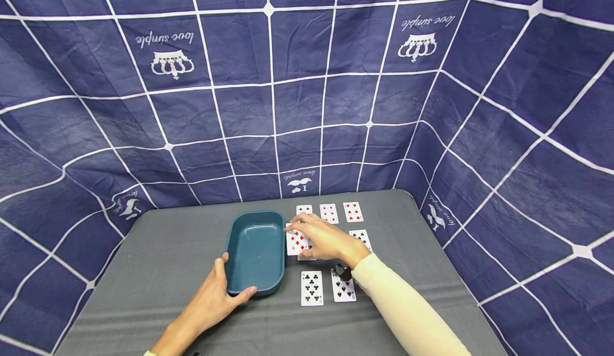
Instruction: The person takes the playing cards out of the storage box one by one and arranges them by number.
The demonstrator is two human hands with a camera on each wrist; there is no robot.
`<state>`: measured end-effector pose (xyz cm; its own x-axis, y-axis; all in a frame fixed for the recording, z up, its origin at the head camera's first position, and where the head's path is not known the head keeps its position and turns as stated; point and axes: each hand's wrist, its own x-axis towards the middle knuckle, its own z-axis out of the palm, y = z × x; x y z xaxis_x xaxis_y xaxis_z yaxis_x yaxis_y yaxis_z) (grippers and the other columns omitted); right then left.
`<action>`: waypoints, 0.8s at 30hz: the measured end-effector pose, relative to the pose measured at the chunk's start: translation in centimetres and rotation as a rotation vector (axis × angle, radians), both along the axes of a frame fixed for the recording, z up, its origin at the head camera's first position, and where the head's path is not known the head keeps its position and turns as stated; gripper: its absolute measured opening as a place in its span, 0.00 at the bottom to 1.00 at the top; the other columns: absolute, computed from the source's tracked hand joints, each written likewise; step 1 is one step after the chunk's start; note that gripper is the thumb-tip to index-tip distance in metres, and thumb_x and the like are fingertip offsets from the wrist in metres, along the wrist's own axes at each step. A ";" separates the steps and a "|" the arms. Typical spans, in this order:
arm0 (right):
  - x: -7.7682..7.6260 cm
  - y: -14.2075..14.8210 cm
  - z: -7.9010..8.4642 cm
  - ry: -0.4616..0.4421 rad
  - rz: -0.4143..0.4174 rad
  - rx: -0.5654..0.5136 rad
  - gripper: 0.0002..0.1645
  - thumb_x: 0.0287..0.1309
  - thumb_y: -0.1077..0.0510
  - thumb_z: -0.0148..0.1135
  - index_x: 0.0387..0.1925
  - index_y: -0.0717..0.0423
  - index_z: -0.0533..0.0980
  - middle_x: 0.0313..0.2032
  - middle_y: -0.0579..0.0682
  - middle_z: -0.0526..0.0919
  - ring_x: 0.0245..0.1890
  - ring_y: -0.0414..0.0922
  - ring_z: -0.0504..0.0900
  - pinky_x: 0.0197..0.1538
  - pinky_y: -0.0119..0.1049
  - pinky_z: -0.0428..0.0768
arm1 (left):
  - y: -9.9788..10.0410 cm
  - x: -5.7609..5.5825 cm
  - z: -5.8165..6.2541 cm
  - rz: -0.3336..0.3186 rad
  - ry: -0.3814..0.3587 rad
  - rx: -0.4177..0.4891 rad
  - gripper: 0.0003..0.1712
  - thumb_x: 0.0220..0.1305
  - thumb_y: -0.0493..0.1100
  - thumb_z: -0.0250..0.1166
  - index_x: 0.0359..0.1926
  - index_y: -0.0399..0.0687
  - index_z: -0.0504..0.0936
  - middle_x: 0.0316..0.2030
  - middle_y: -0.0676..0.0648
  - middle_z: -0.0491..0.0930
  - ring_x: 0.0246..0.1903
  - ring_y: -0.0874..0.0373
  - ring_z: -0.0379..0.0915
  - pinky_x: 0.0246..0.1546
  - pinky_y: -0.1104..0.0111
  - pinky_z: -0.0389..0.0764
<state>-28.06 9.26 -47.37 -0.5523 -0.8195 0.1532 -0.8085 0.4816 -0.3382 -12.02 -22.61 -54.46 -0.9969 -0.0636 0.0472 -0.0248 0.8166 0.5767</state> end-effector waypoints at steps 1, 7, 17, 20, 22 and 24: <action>0.0 0.3 -0.1 0.002 0.001 -0.004 0.45 0.63 0.56 0.89 0.79 0.50 0.81 0.78 0.54 0.80 0.79 0.57 0.81 0.80 0.61 0.80 | 0.0 0.0 0.0 -0.002 0.010 -0.002 0.69 0.62 0.76 0.84 0.79 0.30 0.64 0.86 0.26 0.67 0.76 0.30 0.78 0.71 0.38 0.83; 0.1 2.3 -0.3 -0.004 -0.025 -0.017 0.44 0.63 0.58 0.89 0.78 0.51 0.81 0.77 0.57 0.81 0.78 0.58 0.81 0.80 0.60 0.81 | 0.0 0.0 0.0 -0.004 0.010 -0.009 0.68 0.62 0.77 0.83 0.79 0.31 0.64 0.86 0.26 0.67 0.76 0.29 0.78 0.71 0.37 0.82; 0.5 5.2 -0.7 -0.009 -0.076 -0.018 0.42 0.62 0.59 0.89 0.76 0.52 0.82 0.76 0.54 0.82 0.77 0.58 0.81 0.78 0.62 0.81 | 0.0 0.2 0.1 -0.010 -0.015 -0.007 0.66 0.63 0.78 0.82 0.76 0.32 0.65 0.89 0.28 0.64 0.79 0.30 0.75 0.72 0.37 0.81; 0.5 6.1 -0.9 -0.007 -0.085 -0.016 0.43 0.61 0.59 0.89 0.76 0.52 0.82 0.76 0.54 0.82 0.77 0.58 0.82 0.78 0.63 0.81 | 0.0 0.2 0.1 -0.009 -0.020 -0.003 0.66 0.63 0.79 0.82 0.76 0.33 0.66 0.89 0.29 0.64 0.80 0.30 0.75 0.72 0.37 0.81; 0.6 6.7 -1.1 -0.011 -0.087 -0.023 0.43 0.61 0.60 0.89 0.76 0.51 0.82 0.76 0.52 0.82 0.76 0.57 0.82 0.79 0.63 0.81 | 0.0 0.1 0.0 -0.009 -0.022 0.000 0.66 0.63 0.79 0.81 0.76 0.33 0.66 0.89 0.29 0.64 0.80 0.30 0.75 0.72 0.37 0.81; 0.6 7.2 -1.2 -0.017 -0.089 -0.030 0.43 0.61 0.60 0.89 0.77 0.50 0.82 0.75 0.52 0.82 0.76 0.56 0.82 0.79 0.62 0.80 | 0.0 0.1 0.0 -0.008 -0.022 0.002 0.66 0.63 0.79 0.81 0.76 0.33 0.66 0.89 0.29 0.64 0.80 0.29 0.75 0.73 0.37 0.81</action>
